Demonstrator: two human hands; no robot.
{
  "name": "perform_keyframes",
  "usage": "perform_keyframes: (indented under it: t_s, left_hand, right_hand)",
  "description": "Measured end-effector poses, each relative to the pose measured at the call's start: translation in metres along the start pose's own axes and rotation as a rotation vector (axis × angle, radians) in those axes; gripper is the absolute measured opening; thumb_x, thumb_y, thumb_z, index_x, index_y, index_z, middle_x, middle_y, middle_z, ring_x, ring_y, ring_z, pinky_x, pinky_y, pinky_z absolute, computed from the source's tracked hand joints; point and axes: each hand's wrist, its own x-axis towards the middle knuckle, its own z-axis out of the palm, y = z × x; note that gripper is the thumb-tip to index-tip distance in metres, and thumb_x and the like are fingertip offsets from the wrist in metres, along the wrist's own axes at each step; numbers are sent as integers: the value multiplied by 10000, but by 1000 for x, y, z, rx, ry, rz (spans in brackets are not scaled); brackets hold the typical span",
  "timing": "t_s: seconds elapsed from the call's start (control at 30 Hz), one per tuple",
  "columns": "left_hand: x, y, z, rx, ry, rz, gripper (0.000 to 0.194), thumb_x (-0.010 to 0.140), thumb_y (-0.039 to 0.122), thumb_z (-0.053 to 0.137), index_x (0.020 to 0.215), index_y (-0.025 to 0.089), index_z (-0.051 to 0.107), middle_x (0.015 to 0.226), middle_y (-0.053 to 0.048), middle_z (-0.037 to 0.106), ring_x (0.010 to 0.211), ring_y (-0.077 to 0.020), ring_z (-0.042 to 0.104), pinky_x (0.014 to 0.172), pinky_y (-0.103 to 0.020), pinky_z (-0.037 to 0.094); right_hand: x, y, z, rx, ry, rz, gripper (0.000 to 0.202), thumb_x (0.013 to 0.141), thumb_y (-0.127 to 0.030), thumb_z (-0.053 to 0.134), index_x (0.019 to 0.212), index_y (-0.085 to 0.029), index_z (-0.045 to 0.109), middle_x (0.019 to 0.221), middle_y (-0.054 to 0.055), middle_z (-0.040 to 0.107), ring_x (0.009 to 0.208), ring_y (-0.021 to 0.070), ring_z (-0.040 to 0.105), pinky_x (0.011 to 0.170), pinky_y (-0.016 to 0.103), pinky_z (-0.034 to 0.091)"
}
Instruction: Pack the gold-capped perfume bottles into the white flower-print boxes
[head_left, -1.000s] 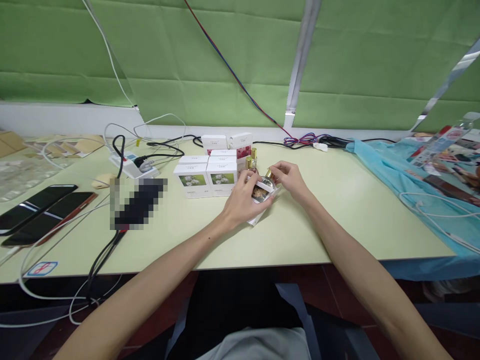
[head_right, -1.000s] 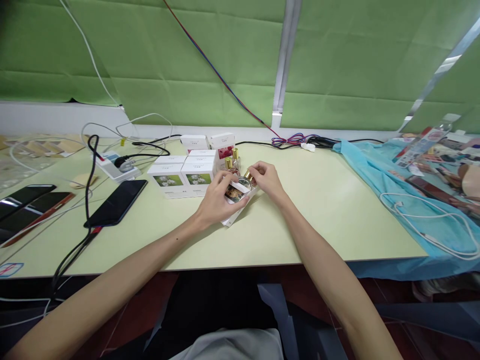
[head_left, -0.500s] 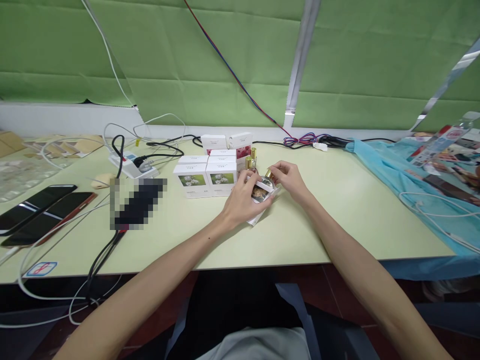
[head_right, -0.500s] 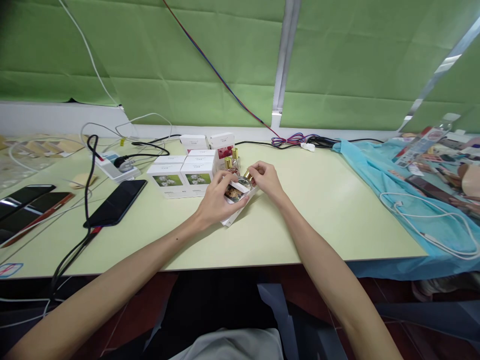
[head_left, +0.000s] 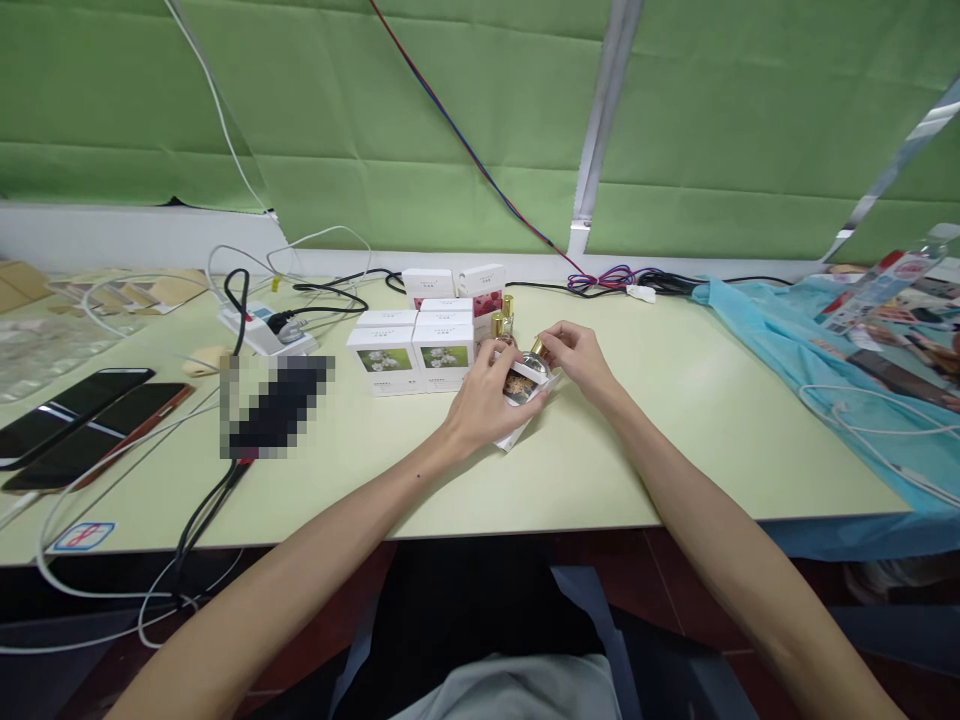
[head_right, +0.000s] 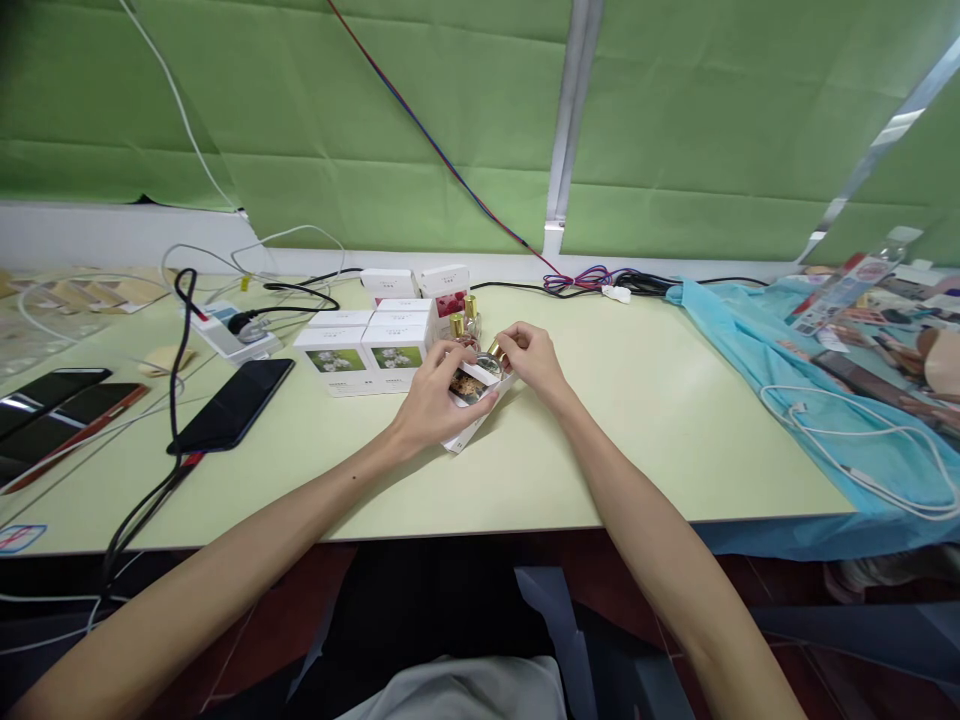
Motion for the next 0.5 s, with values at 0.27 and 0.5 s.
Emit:
perform_keyframes:
  t_s: [0.27, 0.5]
  left_hand:
    - [0, 0, 0, 0, -1, -2, 384, 823, 403, 740, 1104, 228, 547, 1185, -82, 552, 1118, -258, 611, 915, -407, 549]
    - [0, -1, 0, 2, -2, 6, 396, 822, 397, 741, 1118, 219, 546, 1180, -81, 551, 1121, -257, 610, 949, -411, 536]
  right_hand:
    - [-1, -1, 0, -5, -1, -17, 169, 754, -342, 678, 690, -202, 607, 621, 3, 655, 519, 128, 580, 529, 268, 498]
    - [-2, 0, 2, -11, 4, -14, 147, 756, -315, 677, 688, -200, 614, 603, -7, 649, 512, 123, 577, 524, 259, 489]
